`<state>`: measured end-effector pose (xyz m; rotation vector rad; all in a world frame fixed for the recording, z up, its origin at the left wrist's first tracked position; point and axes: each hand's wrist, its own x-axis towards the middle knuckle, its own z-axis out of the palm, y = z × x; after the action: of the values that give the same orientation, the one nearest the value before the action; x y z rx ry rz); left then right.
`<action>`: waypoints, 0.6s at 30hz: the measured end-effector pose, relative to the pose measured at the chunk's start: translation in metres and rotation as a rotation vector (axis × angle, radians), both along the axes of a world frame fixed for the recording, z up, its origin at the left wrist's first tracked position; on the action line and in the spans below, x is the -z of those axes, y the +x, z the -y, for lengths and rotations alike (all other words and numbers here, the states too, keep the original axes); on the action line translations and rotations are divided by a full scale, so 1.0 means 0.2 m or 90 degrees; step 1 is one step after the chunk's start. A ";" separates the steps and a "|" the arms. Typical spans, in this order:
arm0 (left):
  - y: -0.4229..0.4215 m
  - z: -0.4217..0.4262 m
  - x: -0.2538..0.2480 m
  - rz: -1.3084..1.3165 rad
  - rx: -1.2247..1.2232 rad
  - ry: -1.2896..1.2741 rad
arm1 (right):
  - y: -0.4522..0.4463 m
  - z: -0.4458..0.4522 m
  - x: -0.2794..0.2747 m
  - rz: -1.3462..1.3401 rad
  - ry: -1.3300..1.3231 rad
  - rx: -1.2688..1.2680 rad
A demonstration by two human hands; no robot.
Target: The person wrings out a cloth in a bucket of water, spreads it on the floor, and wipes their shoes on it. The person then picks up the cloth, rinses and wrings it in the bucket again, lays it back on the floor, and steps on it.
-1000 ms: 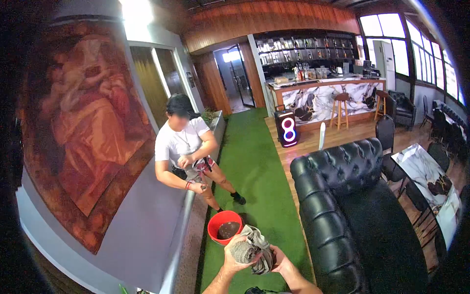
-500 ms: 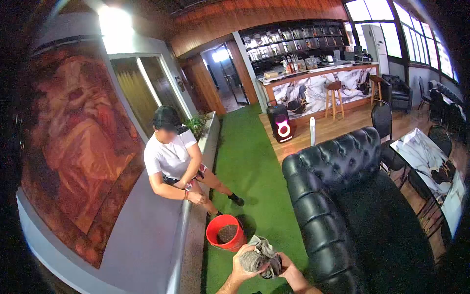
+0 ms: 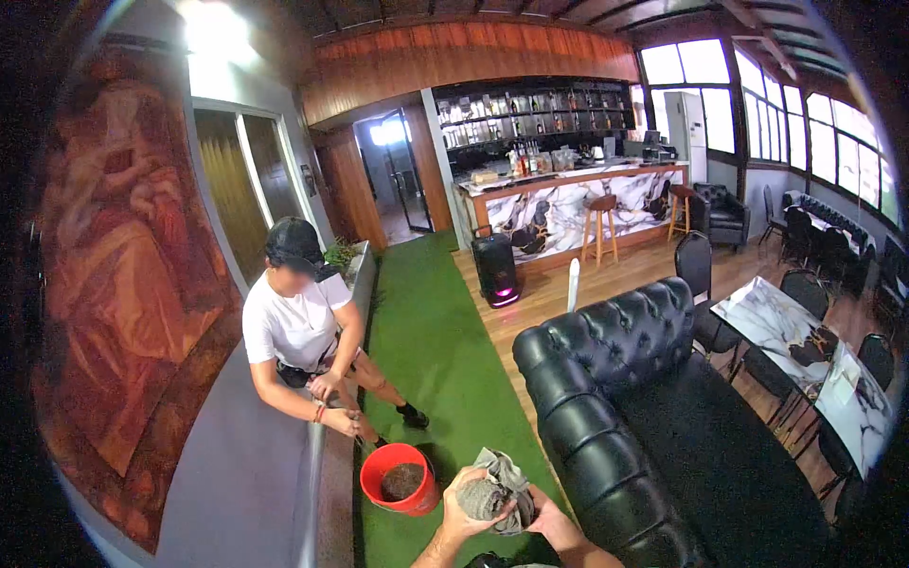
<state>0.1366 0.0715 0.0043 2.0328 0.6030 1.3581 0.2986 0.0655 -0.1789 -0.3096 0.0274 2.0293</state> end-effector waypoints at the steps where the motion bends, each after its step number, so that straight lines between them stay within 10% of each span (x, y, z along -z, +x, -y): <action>1: -0.03 -0.01 -0.02 -0.007 -0.007 0.009 | -0.02 -0.02 -0.01 0.006 0.005 -0.009; 11: -0.29 -0.16 0.01 0.027 -0.048 -0.006 | -0.28 -0.10 -0.17 -0.002 0.081 -0.063; 14: -0.34 -0.16 0.01 0.044 -0.083 -0.079 | -0.31 -0.28 0.37 0.063 0.040 -0.063; 18: -0.34 -0.24 -0.03 0.050 -0.182 -0.001 | -0.35 -0.37 0.43 -0.015 0.053 -0.121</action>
<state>0.0688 0.1204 0.0099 1.9361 0.8859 1.5909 0.2282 0.1398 -0.2647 -0.2435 -0.0735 2.2165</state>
